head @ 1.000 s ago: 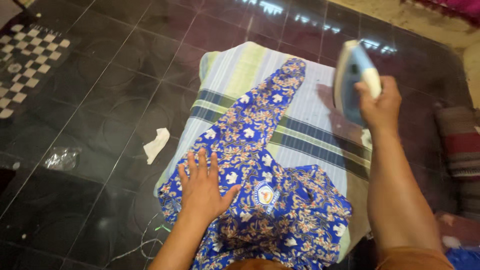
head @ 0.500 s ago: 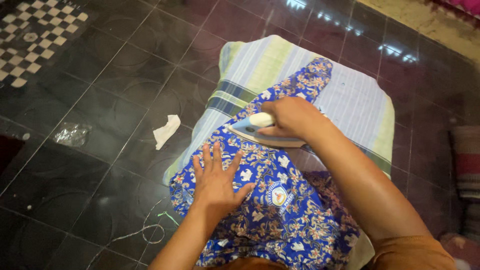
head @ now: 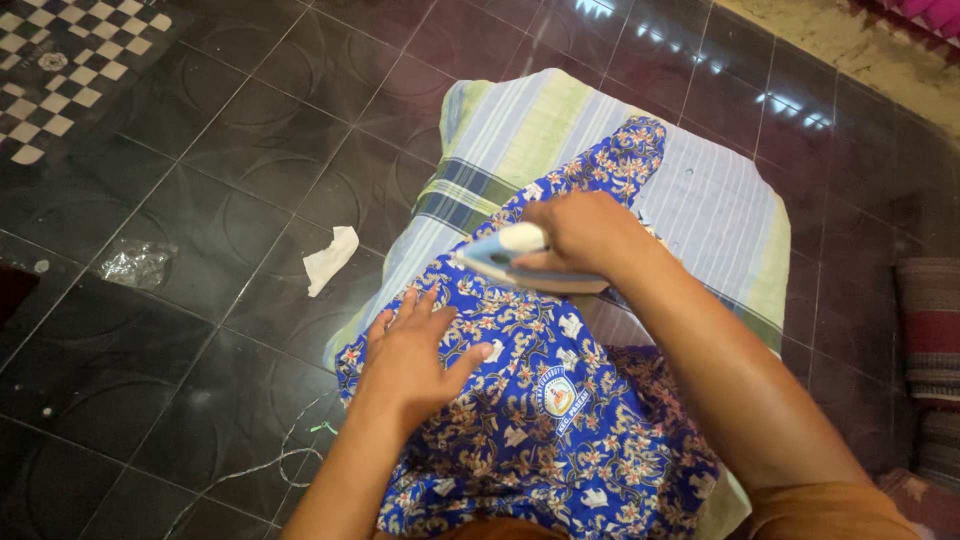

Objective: The person irons a blue floral-patterned shirt laid on a striped cloth on the floor. They repeatedly smooth the fabric with their hands, use a handheld iron to press the shirt, and occasionally spray water from a small bottle onto the fabric before continuing to iron.

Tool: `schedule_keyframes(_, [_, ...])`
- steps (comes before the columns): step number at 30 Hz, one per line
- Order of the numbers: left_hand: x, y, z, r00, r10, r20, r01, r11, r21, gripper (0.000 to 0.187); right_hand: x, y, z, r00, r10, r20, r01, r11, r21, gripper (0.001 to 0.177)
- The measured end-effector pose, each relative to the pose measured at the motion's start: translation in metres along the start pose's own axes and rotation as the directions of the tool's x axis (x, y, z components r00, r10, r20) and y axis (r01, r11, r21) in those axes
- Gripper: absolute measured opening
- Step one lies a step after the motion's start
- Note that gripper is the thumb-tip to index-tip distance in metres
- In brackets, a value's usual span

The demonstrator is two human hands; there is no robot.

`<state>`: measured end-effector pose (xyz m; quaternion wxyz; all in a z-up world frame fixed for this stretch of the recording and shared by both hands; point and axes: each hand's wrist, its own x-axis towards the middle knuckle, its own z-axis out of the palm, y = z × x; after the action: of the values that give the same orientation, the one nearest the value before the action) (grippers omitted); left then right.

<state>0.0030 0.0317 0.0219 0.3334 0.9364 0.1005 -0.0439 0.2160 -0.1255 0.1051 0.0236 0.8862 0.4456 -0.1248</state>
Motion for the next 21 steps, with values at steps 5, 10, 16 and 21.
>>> schedule_keyframes(5, [-0.009, 0.0, 0.008, 0.996, 0.049, -0.071, -0.046, 0.998, 0.05, 0.077, 0.011, 0.001, 0.002, 0.984, 0.164, -0.076, -0.163, 0.986, 0.024, 0.056])
schedule_keyframes(10, [-0.012, -0.004, 0.006, 0.993, 0.003, -0.121, 0.002, 0.999, 0.04, 0.064, 0.012, 0.011, 0.002, 0.982, 0.158, -0.105, -0.155, 0.987, 0.04, 0.057])
schedule_keyframes(16, [0.0, -0.001, 0.001, 0.951, 0.051, -0.305, -0.009, 0.99, 0.137, 0.068, -0.006, 0.011, 0.0, 0.999, -0.041, -0.022, 0.041, 0.999, -0.008, 0.054])
schedule_keyframes(21, [0.004, -0.002, 0.001, 0.95, -0.03, -0.311, 0.046, 0.998, 0.044, 0.072, -0.008, 0.008, 0.005, 0.983, -0.164, -0.077, 0.163, 0.986, -0.023, 0.053])
